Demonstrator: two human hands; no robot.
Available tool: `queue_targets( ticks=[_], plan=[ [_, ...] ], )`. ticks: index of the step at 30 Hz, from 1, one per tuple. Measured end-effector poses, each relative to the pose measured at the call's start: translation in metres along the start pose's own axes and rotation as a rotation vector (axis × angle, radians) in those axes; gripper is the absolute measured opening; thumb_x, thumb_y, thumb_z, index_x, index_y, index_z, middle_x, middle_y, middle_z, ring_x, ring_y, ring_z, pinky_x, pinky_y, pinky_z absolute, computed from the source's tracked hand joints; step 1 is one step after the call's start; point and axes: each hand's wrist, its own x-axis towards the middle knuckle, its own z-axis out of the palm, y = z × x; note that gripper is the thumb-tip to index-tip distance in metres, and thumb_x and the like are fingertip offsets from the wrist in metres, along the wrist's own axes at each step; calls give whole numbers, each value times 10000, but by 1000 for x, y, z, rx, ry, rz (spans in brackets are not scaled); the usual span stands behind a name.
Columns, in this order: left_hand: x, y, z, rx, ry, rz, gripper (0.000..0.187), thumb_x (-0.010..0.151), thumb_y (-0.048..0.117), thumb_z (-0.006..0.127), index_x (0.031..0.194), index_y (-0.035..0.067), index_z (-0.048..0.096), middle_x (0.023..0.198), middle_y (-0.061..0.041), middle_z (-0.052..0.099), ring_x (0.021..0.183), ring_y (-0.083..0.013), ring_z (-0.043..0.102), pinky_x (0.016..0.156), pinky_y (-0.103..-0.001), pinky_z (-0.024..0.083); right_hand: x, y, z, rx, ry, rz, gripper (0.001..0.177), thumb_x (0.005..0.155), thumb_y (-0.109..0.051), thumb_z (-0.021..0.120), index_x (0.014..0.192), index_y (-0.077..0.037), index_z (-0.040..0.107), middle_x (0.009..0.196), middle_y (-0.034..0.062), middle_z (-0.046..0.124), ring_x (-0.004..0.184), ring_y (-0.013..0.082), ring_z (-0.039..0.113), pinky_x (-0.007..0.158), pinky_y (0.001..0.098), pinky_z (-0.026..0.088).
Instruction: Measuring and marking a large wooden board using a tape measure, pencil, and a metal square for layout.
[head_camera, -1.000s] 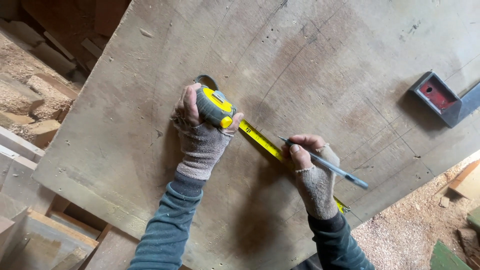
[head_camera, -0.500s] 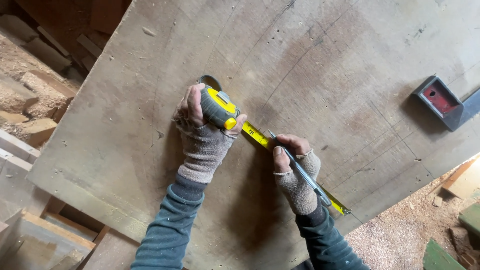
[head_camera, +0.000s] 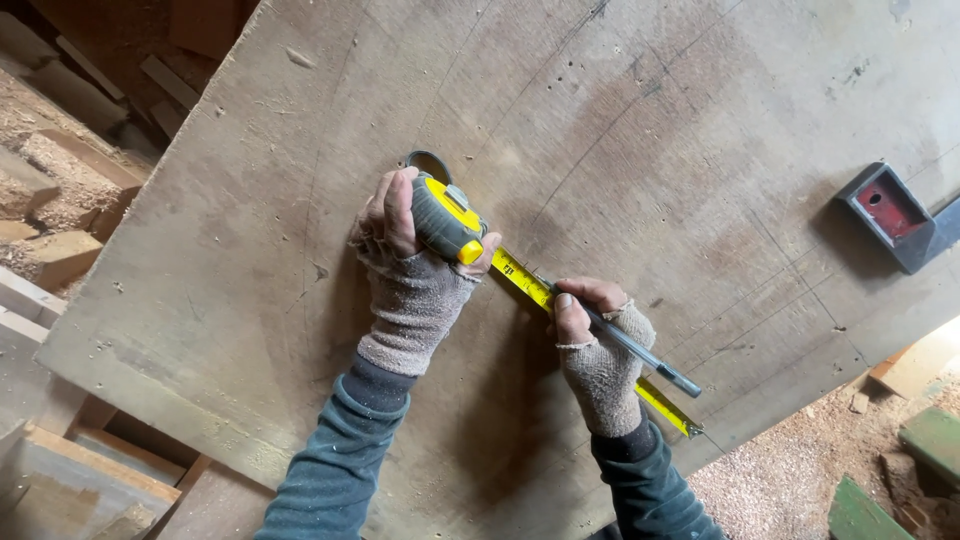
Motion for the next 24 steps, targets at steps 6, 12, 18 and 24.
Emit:
queue_targets(
  ticks=[6,12,18,24],
  plan=[
    [-1,-2,2,17,11,0,1053,728,580,846,1523,73,377,1378,-159,584,1215,-320,573,1033,-433,443,0,-2,1,-48,-3,42,150,914,-153,737,1009,-45,779,774,159,751,580,157,697,545,279,590],
    [2,0,-1,-5,19,13,1021,753,533,835,1536,83,360,1376,-157,578,1178,-314,567,1000,-427,450,1,-2,1,-63,-1,42,139,922,-130,727,1012,-37,779,791,144,746,591,145,692,548,269,582],
    [4,2,2,19,40,15,1047,711,495,851,1527,73,348,1361,-162,589,1170,-314,573,997,-422,453,1,-1,-2,-88,-13,31,137,920,-120,730,1015,-34,777,790,155,744,592,168,708,541,296,589],
    [7,3,0,8,59,35,1017,705,434,832,1522,67,352,1347,-168,595,1151,-317,573,986,-419,454,1,0,-2,-102,-15,10,129,920,-123,735,1013,-47,782,806,143,745,591,162,710,543,294,586]
  ],
)
